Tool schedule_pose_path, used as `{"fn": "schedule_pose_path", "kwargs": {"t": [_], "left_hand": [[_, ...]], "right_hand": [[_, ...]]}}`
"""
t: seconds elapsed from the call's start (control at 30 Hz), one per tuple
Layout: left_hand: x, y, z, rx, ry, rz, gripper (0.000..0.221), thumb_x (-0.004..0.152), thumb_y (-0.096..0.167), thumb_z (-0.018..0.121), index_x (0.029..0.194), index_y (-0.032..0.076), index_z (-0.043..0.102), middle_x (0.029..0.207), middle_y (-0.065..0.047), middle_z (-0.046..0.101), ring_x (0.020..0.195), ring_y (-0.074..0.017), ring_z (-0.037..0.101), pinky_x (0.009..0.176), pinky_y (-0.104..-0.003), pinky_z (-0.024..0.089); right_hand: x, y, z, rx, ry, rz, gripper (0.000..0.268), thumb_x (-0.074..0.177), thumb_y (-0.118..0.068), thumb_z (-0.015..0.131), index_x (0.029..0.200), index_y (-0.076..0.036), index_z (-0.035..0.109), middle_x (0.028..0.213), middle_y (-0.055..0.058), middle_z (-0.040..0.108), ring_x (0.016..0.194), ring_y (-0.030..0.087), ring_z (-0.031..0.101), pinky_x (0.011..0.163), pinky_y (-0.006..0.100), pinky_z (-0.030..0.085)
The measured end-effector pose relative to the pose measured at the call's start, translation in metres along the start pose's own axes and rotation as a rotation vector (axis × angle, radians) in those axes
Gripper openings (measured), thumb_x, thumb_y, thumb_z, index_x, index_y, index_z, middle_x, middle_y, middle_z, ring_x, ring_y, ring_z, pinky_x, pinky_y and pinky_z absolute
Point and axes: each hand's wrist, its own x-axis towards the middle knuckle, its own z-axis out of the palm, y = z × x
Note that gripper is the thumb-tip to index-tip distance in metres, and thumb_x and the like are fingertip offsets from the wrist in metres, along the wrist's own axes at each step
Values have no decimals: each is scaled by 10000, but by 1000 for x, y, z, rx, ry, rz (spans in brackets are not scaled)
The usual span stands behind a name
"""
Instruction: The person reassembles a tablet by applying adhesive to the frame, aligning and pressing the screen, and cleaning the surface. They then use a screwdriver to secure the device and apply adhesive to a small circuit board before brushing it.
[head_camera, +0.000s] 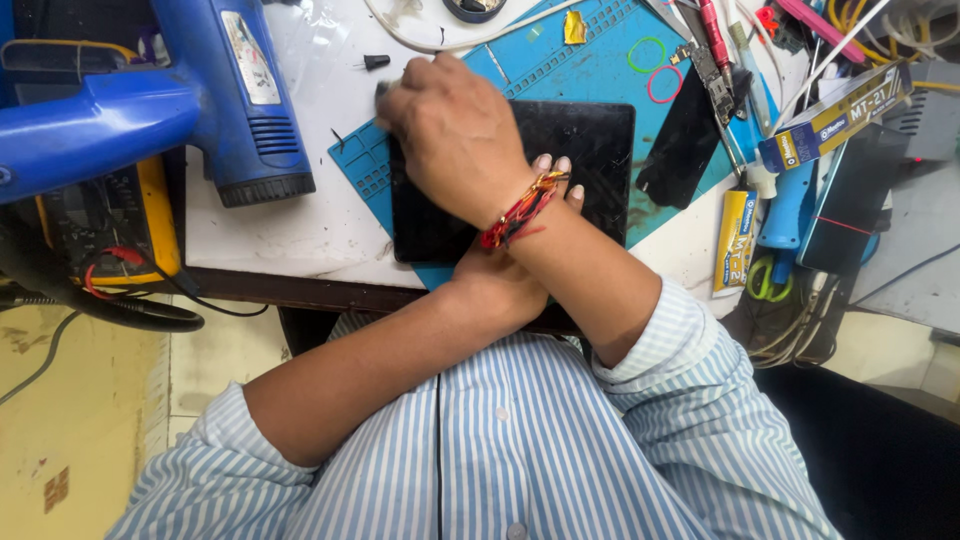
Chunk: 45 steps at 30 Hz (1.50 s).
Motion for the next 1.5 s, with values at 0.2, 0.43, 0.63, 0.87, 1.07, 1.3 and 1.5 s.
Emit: {"fn": "schedule_pose_path", "kwargs": {"t": [0.2, 0.43, 0.63, 0.87, 1.07, 1.3, 1.5], "left_hand": [[-1, -2, 1, 39, 127, 42, 690, 1014, 406, 450, 1533, -42, 378, 1629, -285, 300, 1543, -420, 246, 1223, -676, 178], [-10, -5, -2, -177, 193, 91, 818, 913, 439, 547, 1515, -84, 363, 1594, -313, 298, 1510, -442, 238, 1184, -716, 120], [-1, 3, -25, 64, -10, 18, 621, 930, 279, 576, 1464, -8, 441, 1557, -249, 368, 1486, -407, 283, 1179, -664, 178], [-47, -8, -83, -229, 115, -8, 542, 956, 298, 635, 1372, -41, 562, 1466, -246, 507, 1395, -377, 449, 1164, -566, 321], [-64, -21, -78, -103, 208, -15, 299, 968, 109, 602, 1212, -39, 692, 1344, -228, 649, 1310, -366, 591, 1142, -496, 432], [-65, -27, -69, -82, 237, 25, 282, 915, 52, 587, 1154, -22, 717, 1323, -214, 667, 1302, -368, 603, 1137, -506, 447], [-70, -29, -70, -78, 265, 68, 263, 925, 78, 595, 1134, -26, 715, 1311, -198, 672, 1301, -349, 608, 1142, -508, 440]], "right_hand": [[-16, -28, -6, -136, -186, -72, 93, 801, -91, 651, 849, -100, 730, 910, 78, 626, 919, 270, 601, 736, 384, 503], [-41, -54, -38, 155, -255, -13, 57, 737, -223, 747, 769, -181, 768, 814, 82, 680, 871, 321, 644, 758, 469, 511], [-36, 47, -105, -51, 293, 318, 187, 991, 8, 644, 1167, -38, 687, 1027, 159, 735, 921, 353, 718, 800, 446, 535], [-74, 66, -103, -3, -17, 130, 472, 1002, -238, 826, 1382, -30, 639, 1321, 192, 693, 1178, 379, 655, 1034, 442, 506], [-72, 53, -96, -182, -193, 75, 785, 813, -463, 906, 1371, -10, 591, 1272, 156, 684, 1197, 346, 621, 1114, 513, 359], [-51, 69, -98, -70, -331, 220, 836, 615, -517, 967, 1157, -3, 593, 1025, 164, 689, 987, 365, 636, 874, 467, 454], [-48, 82, -105, 81, -478, 340, 659, 636, -476, 950, 1009, -18, 656, 814, 123, 666, 759, 303, 667, 687, 396, 516]]}}
